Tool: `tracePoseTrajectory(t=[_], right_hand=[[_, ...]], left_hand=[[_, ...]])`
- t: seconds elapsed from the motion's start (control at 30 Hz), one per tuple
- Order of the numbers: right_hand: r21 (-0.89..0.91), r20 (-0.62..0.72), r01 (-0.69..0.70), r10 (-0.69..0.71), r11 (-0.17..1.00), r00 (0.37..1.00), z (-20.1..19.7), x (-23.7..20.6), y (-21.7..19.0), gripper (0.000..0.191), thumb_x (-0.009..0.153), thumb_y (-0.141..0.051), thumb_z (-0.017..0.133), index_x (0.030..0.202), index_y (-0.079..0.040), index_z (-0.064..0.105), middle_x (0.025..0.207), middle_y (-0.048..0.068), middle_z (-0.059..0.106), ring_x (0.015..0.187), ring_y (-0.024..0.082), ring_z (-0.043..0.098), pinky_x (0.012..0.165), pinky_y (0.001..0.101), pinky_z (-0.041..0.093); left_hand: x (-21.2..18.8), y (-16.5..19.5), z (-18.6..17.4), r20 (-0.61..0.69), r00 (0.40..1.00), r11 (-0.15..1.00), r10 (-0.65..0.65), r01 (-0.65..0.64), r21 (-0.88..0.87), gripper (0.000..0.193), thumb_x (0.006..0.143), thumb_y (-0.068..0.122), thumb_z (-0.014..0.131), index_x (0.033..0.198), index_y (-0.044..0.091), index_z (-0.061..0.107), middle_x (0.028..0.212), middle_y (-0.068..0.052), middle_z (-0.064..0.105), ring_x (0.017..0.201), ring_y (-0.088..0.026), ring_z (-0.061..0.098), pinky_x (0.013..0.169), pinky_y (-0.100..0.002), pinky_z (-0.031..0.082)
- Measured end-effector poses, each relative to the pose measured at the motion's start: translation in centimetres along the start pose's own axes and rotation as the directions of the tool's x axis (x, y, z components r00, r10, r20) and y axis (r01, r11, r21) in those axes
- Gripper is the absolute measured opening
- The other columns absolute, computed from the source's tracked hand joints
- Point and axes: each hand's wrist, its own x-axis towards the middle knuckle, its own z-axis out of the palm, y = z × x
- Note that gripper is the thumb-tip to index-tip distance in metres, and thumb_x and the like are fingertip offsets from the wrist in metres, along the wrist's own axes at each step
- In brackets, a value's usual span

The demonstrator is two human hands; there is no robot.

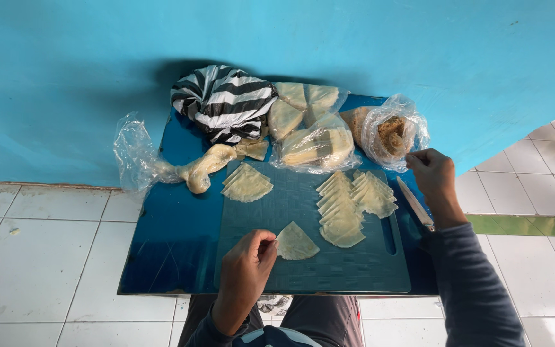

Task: The person sits at a low table and folds stuffed pastry triangles by hand. They take a cut dough wrapper, place filling from a plastic bag onto it, fold the wrapper into a triangle, press the edges closed, and set the finished pastry with a pile of folded pastries on the cutting board.

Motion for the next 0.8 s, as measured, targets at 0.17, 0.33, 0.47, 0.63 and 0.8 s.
tracePoseTrajectory(t=[0.17, 0.33, 0.47, 0.63, 0.8], right_hand=[[0.127, 0.106, 0.023, -0.036, 0.992, 0.994, -1.3, -4.5, -1.4, 0.017, 0.101, -0.01, 0.07, 0.111, 0.004, 0.073, 0.094, 0.009, 0.072, 0.083, 0.012, 0.063, 0.073, 0.0256, 0.051], [0.14, 0.377, 0.07, -0.118, 0.988, 0.919, -0.3, -12.3, -4.9, 0.019, 0.098, -0.01, 0.066, 0.11, 0.001, 0.074, 0.09, 0.008, 0.075, 0.08, 0.011, 0.068, 0.07, 0.0261, 0.056], [0.051, 0.575, 0.124, -0.131, 0.991, 0.807, 2.3, -17.0, -7.3, 0.016, 0.091, -0.013, 0.069, 0.102, -0.005, 0.077, 0.083, 0.004, 0.08, 0.072, 0.01, 0.071, 0.06, 0.0269, 0.056], [-0.13, 0.561, 0.42, -0.282, 0.898, 0.778, 4.2, -19.3, -9.3, 0.009, 0.088, -0.013, 0.075, 0.096, -0.009, 0.078, 0.075, 0.002, 0.075, 0.063, 0.015, 0.065, 0.075, 0.0352, 0.041], [-0.276, 0.455, 0.719, -0.572, 0.638, 0.683, 4.6, -20.4, -10.5, 0.019, 0.087, -0.015, 0.074, 0.106, -0.013, 0.074, 0.086, -0.001, 0.07, 0.084, 0.013, 0.065, 0.083, 0.0372, 0.035]], left_hand=[[-0.3, 0.2, -0.1, -0.04, 0.999, 0.999, 0.038, -0.037, 0.009, 0.013, 0.089, 0.006, 0.076, 0.098, 0.005, 0.066, 0.087, -0.009, 0.073, 0.069, -0.019, 0.075, 0.055, -0.029, 0.059], [-0.4, 0.1, 0.1, -0.078, 0.996, 0.999, 0.051, -0.051, 0.001, 0.014, 0.088, 0.005, 0.076, 0.097, 0.005, 0.066, 0.088, -0.01, 0.074, 0.069, -0.02, 0.075, 0.055, -0.029, 0.059], [-0.5, -0.1, 0.1, -0.092, 0.993, 0.997, 0.073, -0.073, 0.004, 0.014, 0.089, 0.004, 0.076, 0.098, 0.005, 0.066, 0.089, -0.01, 0.074, 0.071, -0.021, 0.076, 0.056, -0.029, 0.06], [-0.6, -0.4, 0.3, -0.084, 0.992, 0.996, 0.09, -0.088, 0.024, 0.014, 0.09, 0.004, 0.075, 0.099, 0.004, 0.066, 0.09, -0.01, 0.074, 0.072, -0.02, 0.076, 0.055, -0.028, 0.06], [-0.7, -0.8, 0.4, -0.042, 0.997, 0.997, 0.068, -0.067, 0.026, 0.013, 0.091, 0.006, 0.075, 0.1, 0.004, 0.066, 0.09, -0.01, 0.074, 0.071, -0.018, 0.076, 0.054, -0.027, 0.061]])
